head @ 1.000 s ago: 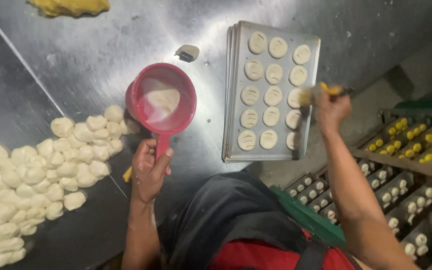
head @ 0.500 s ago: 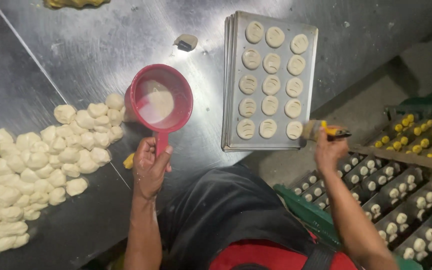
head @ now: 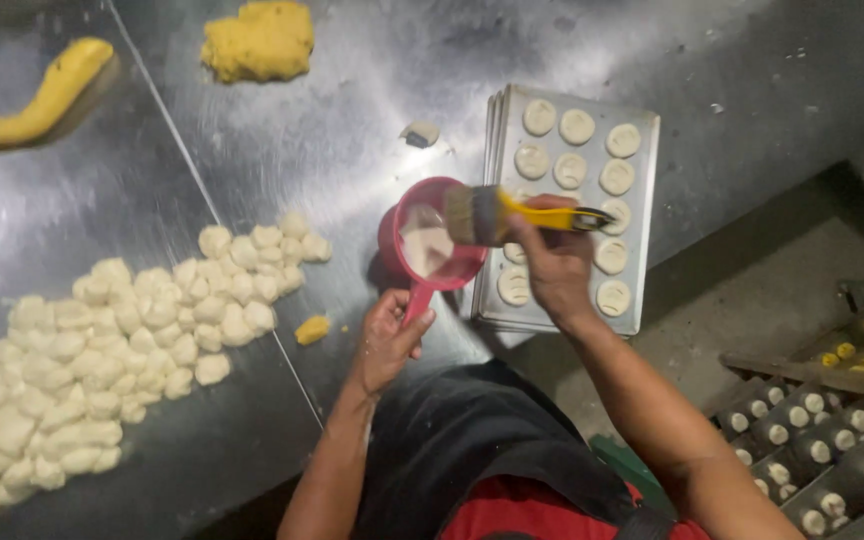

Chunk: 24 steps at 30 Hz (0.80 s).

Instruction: Portioning, filling, marking, and glazing dough for baking.

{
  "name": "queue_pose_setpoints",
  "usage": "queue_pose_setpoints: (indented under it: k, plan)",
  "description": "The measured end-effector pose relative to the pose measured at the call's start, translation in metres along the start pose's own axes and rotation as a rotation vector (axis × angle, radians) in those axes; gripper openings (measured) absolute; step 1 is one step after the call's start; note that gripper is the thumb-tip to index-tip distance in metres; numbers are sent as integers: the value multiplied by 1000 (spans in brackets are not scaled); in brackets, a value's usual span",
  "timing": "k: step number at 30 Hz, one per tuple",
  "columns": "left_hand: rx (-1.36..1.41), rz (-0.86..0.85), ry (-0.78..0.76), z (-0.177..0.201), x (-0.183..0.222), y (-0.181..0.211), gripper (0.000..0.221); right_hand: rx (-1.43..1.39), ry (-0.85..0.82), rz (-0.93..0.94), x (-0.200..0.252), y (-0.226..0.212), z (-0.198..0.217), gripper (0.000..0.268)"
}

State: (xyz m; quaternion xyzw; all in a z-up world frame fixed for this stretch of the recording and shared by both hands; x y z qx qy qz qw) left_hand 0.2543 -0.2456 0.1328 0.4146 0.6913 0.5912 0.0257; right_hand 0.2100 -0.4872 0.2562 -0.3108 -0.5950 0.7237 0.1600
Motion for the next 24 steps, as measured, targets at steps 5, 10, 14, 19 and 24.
queue_pose_setpoints:
  k: [5, 10, 14, 19, 24]
  plan:
    - [201, -10, -158, 9, -24, 1, 20, -338, -130, -40, 3, -10, -9, 60]
    - [214, -179, 31, 94, -74, 22, 17, 214, -27, -87, 37, 8, 68, 47]
    - [286, -149, 54, 168, -125, 23, 19, 242, 100, -244, 93, 58, 134, 42]
    - [110, -103, 288, 207, -150, 35, 25, 285, 230, -499, 160, 115, 195, 36]
    - [-94, -52, 460, 205, -137, 56, 32, 286, 228, -592, 184, 152, 225, 39]
Point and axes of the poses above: each hand's wrist, its own x-axis away from the middle knuckle, its own z-axis out of the back of the hand, y = z × x, the point moved 8 cm from there along -x, towards the middle knuckle, and after that the axes turned 9 degrees about z, right-handed, at the moved point
